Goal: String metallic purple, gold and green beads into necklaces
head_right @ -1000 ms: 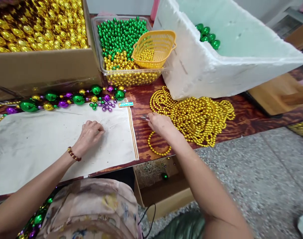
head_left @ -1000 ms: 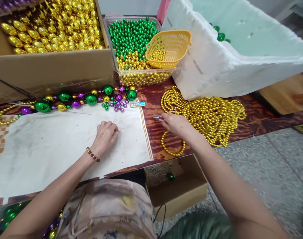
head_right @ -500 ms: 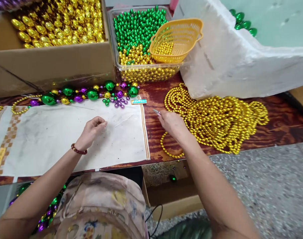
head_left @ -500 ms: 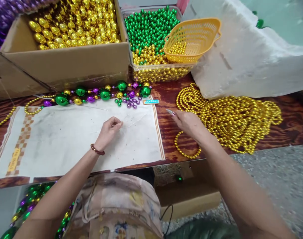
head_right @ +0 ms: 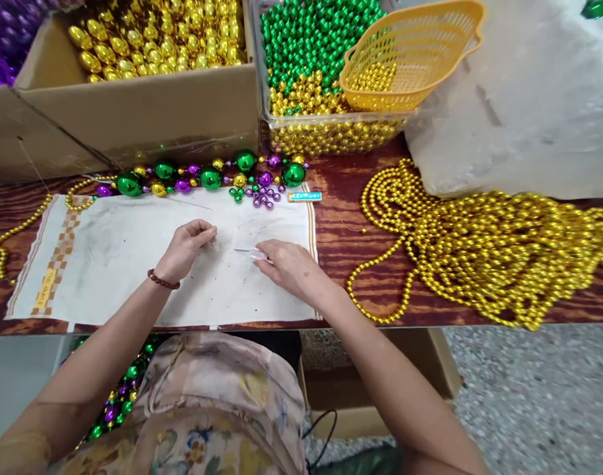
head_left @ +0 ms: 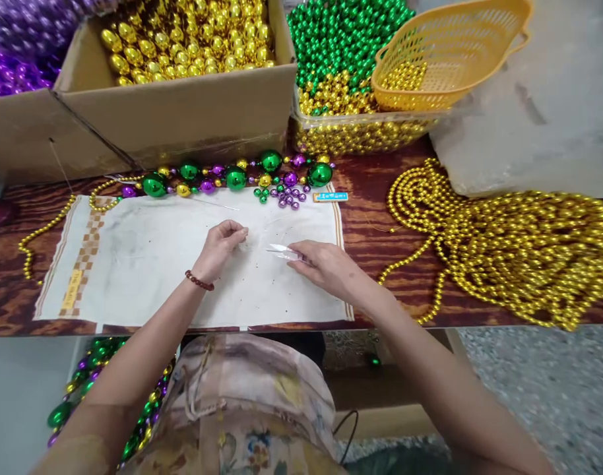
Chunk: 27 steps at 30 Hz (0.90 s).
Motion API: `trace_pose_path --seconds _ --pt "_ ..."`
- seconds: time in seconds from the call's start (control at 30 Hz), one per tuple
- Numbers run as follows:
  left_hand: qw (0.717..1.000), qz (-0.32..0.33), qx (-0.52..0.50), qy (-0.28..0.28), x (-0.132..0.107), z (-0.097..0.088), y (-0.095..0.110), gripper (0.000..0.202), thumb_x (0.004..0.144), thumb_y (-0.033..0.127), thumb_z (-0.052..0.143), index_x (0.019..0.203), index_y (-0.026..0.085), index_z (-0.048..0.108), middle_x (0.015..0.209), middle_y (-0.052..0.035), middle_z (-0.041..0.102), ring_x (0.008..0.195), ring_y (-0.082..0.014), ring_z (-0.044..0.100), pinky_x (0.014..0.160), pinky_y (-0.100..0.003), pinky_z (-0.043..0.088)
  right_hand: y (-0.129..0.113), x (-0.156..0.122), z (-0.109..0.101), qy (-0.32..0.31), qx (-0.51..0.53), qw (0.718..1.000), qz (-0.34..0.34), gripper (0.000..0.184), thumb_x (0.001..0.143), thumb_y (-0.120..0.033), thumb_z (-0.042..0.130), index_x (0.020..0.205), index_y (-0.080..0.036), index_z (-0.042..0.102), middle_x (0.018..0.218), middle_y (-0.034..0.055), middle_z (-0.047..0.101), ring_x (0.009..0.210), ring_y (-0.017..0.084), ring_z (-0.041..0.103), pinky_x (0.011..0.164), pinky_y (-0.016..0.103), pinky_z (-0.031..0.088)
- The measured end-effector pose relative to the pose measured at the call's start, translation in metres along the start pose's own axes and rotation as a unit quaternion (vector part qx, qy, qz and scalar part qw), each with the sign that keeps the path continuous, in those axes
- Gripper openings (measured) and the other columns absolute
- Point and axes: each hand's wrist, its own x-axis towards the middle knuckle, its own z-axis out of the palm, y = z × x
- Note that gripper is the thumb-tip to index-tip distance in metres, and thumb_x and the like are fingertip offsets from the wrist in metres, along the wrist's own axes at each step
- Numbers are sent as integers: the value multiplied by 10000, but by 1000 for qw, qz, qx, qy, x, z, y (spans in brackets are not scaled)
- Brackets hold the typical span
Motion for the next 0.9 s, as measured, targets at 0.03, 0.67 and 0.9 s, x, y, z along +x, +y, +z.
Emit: trace_pose_path --seconds 0.03,0.67,0.9 --pt "1000 -4 -11 0 0 0 -1 269 668 383 739 689 154 601 622 7 569 549 -93 433 539 -242 309 -3 5 3 -2 12 1000 -3 227 981 -265 524 1134 -148 645 1096 117 722 957 244 676 772 298 460" --pt "998 49 28 4 1 -2 -8 170 716 312 720 723 162 641 829 -35 632 706 -130 544 668 -272 419 -30 60 41 44 160 986 6 169 931 -203 548 827 -146 669 675 15 624 624 135 522 598 241 302" --pt "991 117 -48 35 -6 -16 6 160 789 323 720 778 191 630 955 -44 666 869 -150 583 768 -283 459 13 11 7 29 183 982 20 195 913 -309 567 924 -160 692 823 57 716 738 188 635 657 263 430"
